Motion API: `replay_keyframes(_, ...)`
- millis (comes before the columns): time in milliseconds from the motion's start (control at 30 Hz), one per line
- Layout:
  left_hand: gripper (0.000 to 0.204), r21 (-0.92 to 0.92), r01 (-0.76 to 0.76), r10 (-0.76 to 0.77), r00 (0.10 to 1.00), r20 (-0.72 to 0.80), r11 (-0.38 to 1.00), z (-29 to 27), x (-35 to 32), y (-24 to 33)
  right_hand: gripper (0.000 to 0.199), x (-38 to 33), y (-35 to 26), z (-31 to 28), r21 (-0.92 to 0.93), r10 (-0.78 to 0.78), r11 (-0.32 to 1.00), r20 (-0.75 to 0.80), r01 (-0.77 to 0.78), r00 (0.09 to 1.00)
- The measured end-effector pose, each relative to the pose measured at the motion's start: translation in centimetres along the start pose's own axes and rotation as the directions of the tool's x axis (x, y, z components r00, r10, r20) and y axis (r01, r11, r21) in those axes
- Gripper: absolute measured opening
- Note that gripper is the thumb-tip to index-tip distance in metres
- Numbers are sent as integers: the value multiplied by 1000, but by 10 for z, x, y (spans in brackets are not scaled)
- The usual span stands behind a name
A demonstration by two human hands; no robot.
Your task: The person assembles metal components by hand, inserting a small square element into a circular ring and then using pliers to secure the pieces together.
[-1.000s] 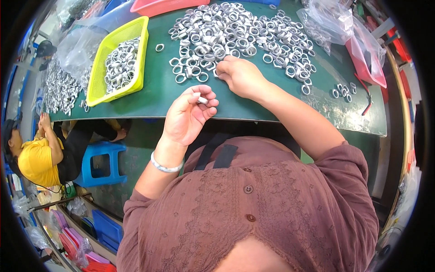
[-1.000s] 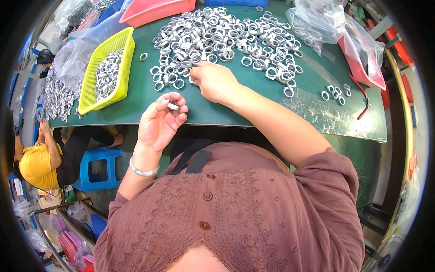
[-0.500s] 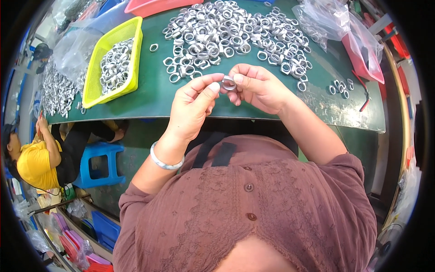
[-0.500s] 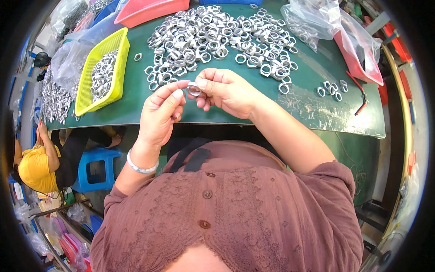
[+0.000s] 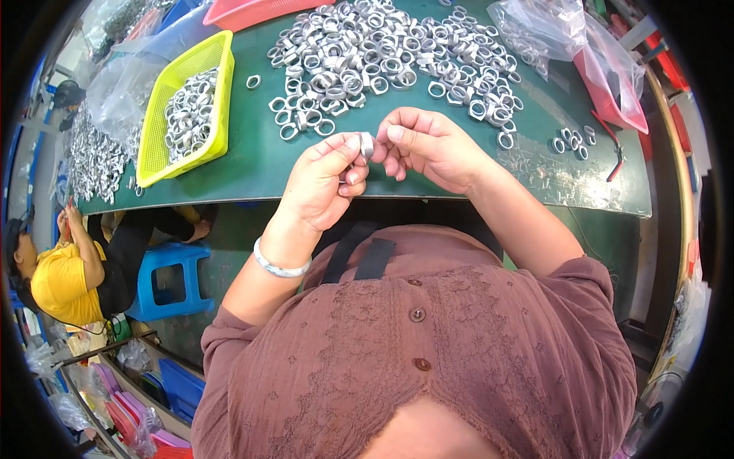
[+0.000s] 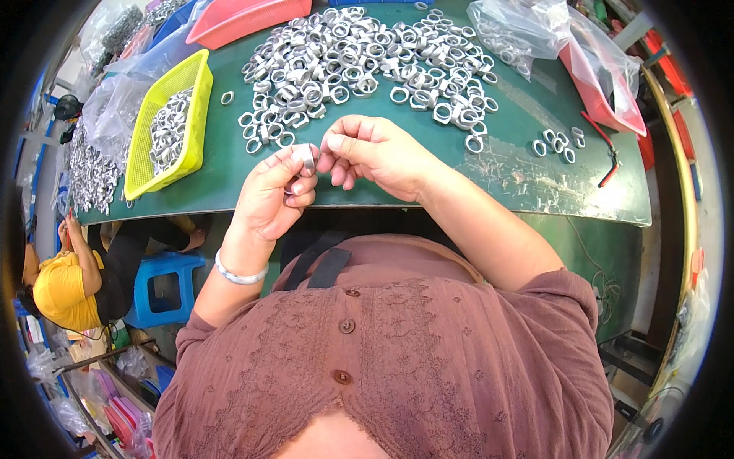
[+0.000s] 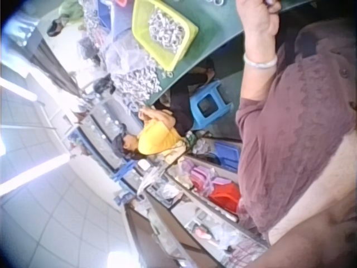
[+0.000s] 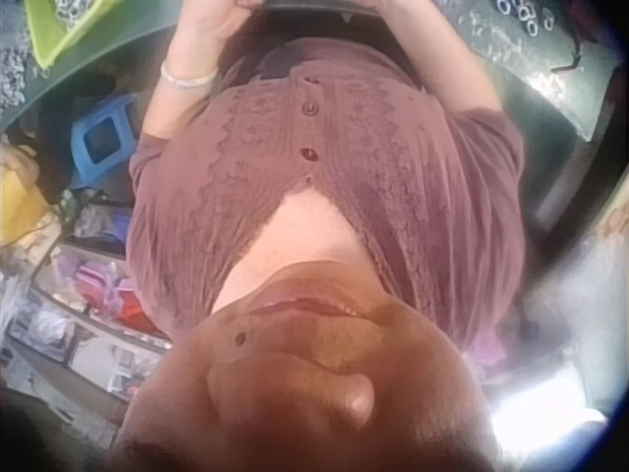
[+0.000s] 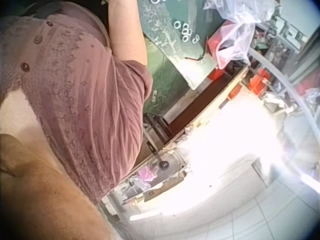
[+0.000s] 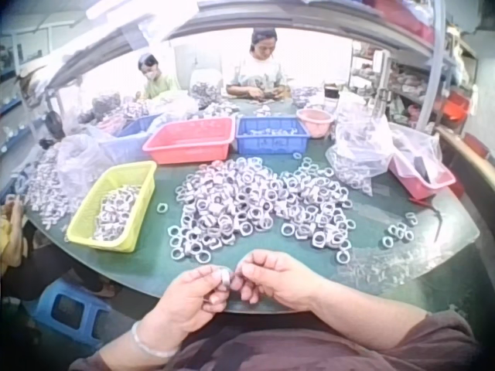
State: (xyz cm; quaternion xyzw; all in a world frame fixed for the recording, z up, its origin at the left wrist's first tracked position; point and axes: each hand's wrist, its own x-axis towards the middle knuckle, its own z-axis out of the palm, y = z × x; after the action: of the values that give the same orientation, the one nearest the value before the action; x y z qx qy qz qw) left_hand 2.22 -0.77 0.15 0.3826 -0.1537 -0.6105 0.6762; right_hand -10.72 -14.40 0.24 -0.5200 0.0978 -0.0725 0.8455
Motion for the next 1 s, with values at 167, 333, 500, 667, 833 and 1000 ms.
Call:
replay_keyframes(167,11,-64,14,-13,1000,9,998,-8,-2,-1,15,6,2,-2,-155,-1,988,-43,-6,999)
replay_keyframes(333,13,-76,0,1,1000,19,997,-16,-13,-1,15,30,10,-1,-693,-171,718,-86,65,981)
replay_keyframes(500,21,-153,-26,17,998,-54,988,-21,-24,2,17,58,15,8,-950,-352,205,153,236,923)
replay_keyframes(667,22,-157,-31,-4,976,-220,987,-18,-28,5,16,70,20,11,-975,-347,21,199,220,916)
replay_keyframes(833,14,-74,-74,63,988,-141,995,-34,-24,2,7,61,13,5,-856,-260,459,125,237,957)
replay_keyframes(1000,17,158,-192,219,960,-176,969,-18,-21,1,13,33,-1,5,-240,37,970,65,-21,997)
